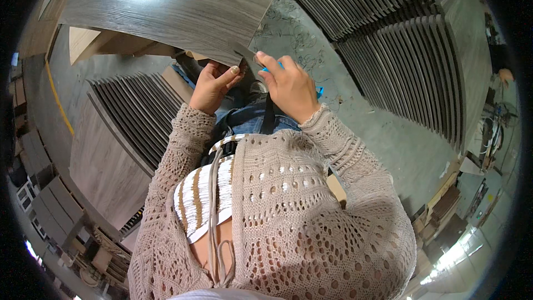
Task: Trimming excess laminate or material from the edges of wood-grain panels using a utility knife.
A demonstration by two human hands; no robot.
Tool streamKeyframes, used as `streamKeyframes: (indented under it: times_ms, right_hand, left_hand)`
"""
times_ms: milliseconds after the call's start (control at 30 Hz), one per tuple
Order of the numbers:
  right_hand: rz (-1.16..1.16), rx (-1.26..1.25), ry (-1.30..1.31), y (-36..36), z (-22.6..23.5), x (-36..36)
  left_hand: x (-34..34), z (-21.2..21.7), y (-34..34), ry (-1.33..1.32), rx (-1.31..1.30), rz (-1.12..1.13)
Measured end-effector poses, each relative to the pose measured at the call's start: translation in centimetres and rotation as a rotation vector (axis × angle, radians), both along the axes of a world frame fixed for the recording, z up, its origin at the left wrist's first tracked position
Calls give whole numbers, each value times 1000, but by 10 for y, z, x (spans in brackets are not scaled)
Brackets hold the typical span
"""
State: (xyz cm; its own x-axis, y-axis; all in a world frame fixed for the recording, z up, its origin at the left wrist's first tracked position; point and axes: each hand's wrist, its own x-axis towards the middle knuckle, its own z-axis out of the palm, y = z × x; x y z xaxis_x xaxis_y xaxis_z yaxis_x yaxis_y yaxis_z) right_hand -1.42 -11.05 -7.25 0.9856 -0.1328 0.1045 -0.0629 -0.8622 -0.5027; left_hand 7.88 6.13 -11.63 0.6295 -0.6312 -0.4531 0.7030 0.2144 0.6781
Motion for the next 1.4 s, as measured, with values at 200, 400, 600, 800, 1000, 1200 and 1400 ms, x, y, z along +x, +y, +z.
streamKeyframes:
  times_ms: [200, 400, 600, 800, 1000, 1200, 1400]
  right_hand:
    - [43, -55, 23, 4, 7, -4]
    - [-370, -164, 41, -76, -6, 32]
    - [-607, 79, -63, -100, -4, 22]
    - [-672, 149, -41, -69, -32, -7]
    - [-848, 175, 33, -42, -25, -33]
    - [-950, 116, 65, -26, -21, -28]
    - [-956, 137, 46, -14, -31, -17]
  left_hand:
    - [1, -3, 0, -28, 25, 8]
    - [6, 34, 9, -315, 286, -380]
    - [6, 57, -13, -1792, 998, -256]
    - [31, 32, -42, -1883, 836, -496]
    - [56, 26, -77, -1979, 649, -617]
    - [95, 22, -114, -2035, 543, -643]
    - [133, 25, -151, -1976, 568, -617]
